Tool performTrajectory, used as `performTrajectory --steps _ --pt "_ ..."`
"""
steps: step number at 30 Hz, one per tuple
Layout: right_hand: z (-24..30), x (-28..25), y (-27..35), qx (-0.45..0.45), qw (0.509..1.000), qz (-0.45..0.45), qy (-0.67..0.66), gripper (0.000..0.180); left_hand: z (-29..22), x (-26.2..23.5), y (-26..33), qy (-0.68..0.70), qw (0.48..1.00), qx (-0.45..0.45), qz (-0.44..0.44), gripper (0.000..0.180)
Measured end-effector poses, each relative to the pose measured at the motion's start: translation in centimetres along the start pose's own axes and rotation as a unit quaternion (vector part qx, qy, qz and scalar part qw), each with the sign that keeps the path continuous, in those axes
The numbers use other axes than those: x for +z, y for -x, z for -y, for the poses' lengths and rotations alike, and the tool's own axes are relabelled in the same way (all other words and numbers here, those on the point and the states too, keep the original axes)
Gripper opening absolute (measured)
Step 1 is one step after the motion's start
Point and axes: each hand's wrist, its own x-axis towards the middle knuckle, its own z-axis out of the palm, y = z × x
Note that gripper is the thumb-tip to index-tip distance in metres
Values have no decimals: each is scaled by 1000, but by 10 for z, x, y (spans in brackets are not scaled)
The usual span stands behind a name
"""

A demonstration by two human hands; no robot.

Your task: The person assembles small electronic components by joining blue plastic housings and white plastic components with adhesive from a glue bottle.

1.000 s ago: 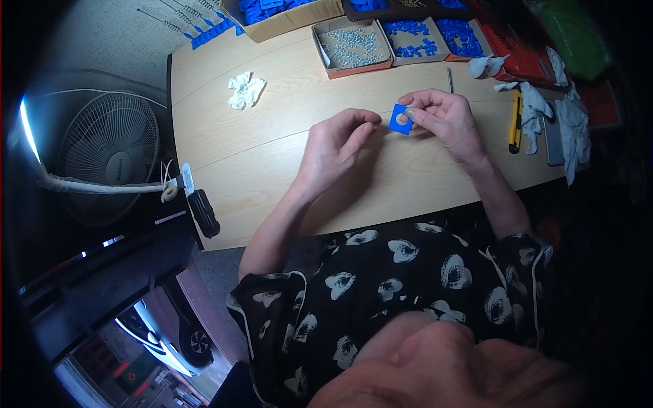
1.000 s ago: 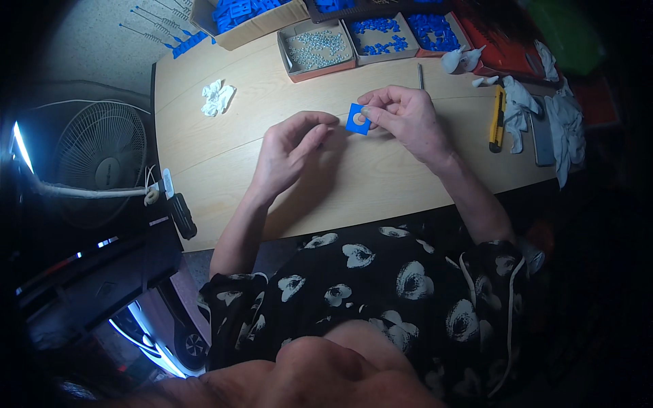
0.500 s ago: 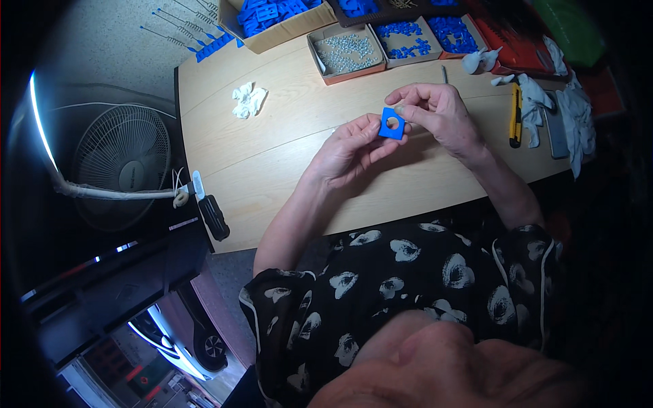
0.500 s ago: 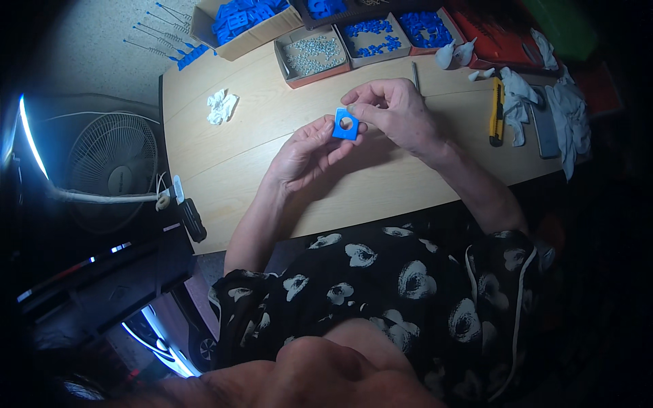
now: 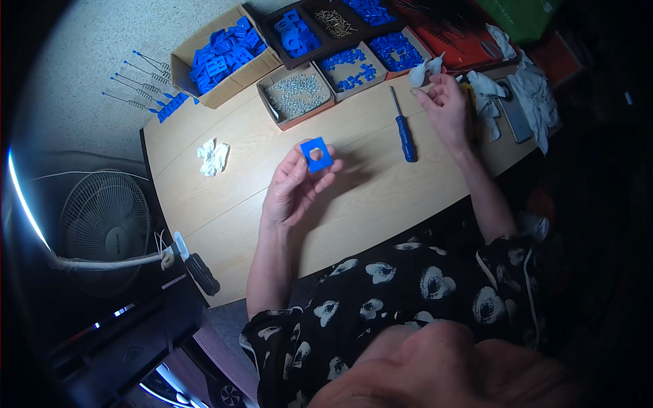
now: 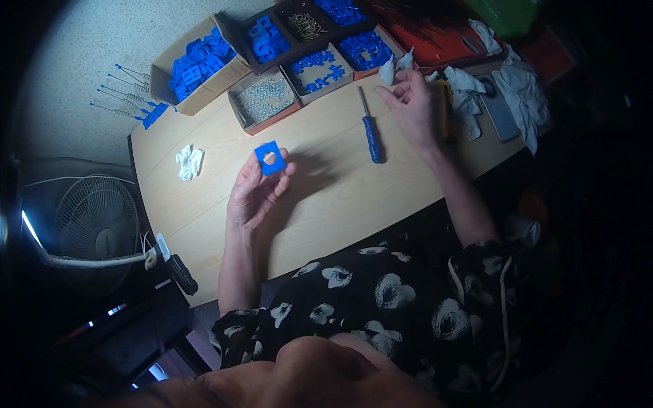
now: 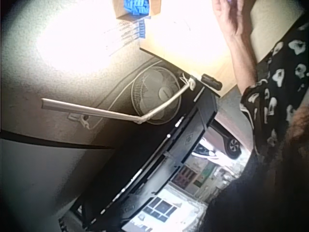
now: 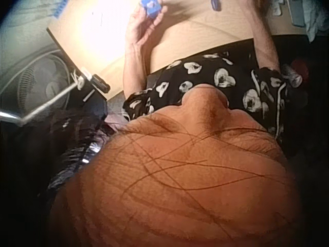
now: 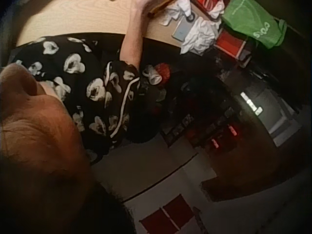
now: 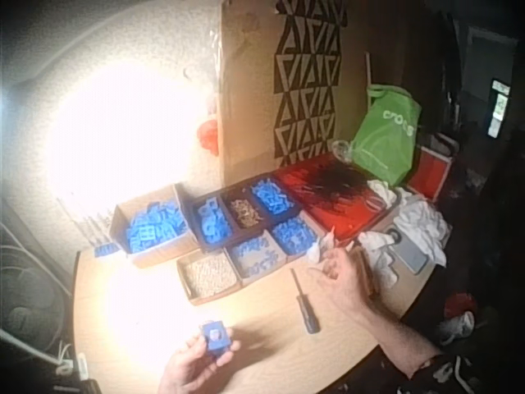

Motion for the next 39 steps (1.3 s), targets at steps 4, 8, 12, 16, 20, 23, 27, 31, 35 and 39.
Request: performTrajectory --steps 4,8,12,16,20,23,27,31,35,39 --pt "-17 -1 -29 15 987 -6 162 24 -7 -9 -3 18 999 40 -6 41" --pt "-32 2 -39 40 978 23 202 18 -8 -15 -5 34 997 63 -32 39" --pt "-29 3 -38 66 979 40 189 18 -12 -16 -4 45 995 79 -29 39" --pt "-6 10 -24 -62 983 48 168 19 -16 -17 5 43 994 87 -56 39" --pt "52 21 0 -135 986 100 4 22 -16 -7 0 51 994 86 -32 41" --pt "85 31 11 -48 950 260 -163 21 -20 -9 1 81 993 80 -23 37" --pt "107 50 18 13 901 349 -256 33 -23 -10 5 119 989 90 -3 38" --pt "109 72 14 25 875 380 -300 33 -24 -12 7 141 984 105 14 39" --pt "115 86 9 146 833 366 -388 27 -26 -13 5 162 981 106 18 40" --pt "122 98 7 180 840 341 -381 27 -30 -12 7 182 978 105 19 42"
